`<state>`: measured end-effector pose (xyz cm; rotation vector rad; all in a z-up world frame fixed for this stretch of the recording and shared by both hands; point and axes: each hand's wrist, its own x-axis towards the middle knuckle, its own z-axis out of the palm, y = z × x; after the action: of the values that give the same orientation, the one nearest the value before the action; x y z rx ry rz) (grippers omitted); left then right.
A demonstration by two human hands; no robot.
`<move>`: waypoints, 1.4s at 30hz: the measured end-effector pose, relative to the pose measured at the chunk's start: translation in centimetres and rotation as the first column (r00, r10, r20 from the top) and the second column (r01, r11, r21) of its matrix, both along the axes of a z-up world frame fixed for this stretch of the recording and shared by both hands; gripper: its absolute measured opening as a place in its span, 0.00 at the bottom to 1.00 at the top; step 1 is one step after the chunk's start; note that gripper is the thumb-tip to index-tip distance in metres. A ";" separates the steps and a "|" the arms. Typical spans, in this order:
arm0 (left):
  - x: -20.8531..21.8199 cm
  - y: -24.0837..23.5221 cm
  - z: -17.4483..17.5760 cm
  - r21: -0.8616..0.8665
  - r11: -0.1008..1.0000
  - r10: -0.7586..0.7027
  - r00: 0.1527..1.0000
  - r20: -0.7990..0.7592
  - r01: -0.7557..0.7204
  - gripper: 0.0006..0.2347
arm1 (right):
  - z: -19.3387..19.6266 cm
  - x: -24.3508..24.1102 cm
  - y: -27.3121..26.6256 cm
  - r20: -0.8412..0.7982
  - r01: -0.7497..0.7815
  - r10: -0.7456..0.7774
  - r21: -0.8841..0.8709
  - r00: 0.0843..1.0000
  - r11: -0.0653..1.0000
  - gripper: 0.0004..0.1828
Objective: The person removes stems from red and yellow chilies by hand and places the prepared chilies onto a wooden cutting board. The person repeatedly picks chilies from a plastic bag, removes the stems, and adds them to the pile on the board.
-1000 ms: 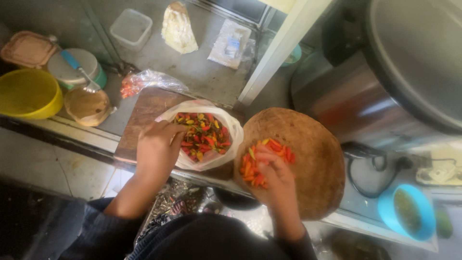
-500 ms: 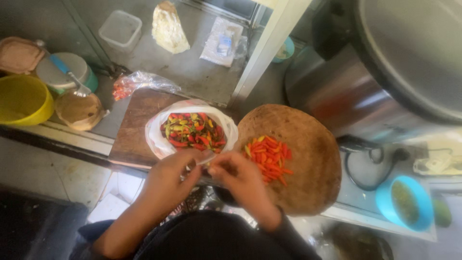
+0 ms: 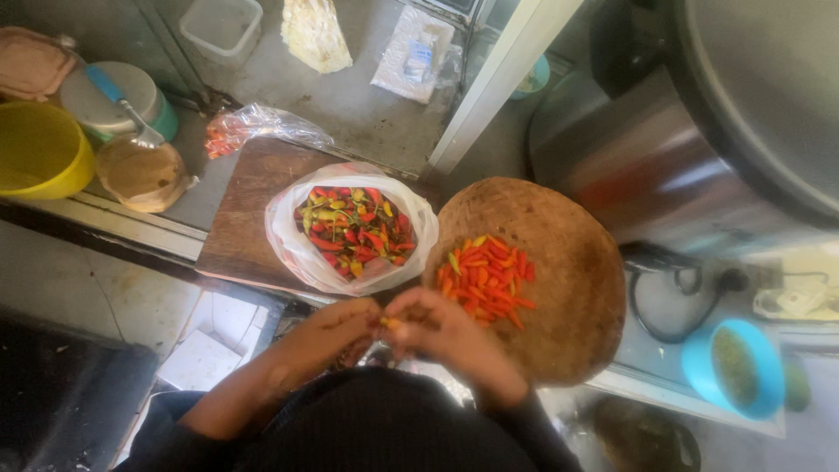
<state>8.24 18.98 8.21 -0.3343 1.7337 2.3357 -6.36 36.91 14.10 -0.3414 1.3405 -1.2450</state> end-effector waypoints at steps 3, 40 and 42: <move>0.0 0.1 0.4 -0.456 0.887 0.021 0.991 -0.135 -0.081 0.09 | -0.8 1.3 -0.4 -0.320 0.050 -0.088 -0.125 0.943 0.991 0.10; 2.2 -0.8 -0.1 -0.025 1.000 0.000 1.000 -0.019 -0.001 0.13 | -0.3 0.2 -0.4 0.362 0.474 -0.374 -0.245 0.854 0.846 0.13; 3.4 -1.8 0.5 -0.687 0.697 -0.023 0.952 -0.306 -0.204 0.16 | 1.4 -1.5 1.0 0.009 0.664 -0.667 -0.107 0.745 0.740 0.12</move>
<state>11.63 17.15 8.67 -0.1876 2.8073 1.7014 -7.90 37.92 15.46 0.0777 1.4825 -1.9208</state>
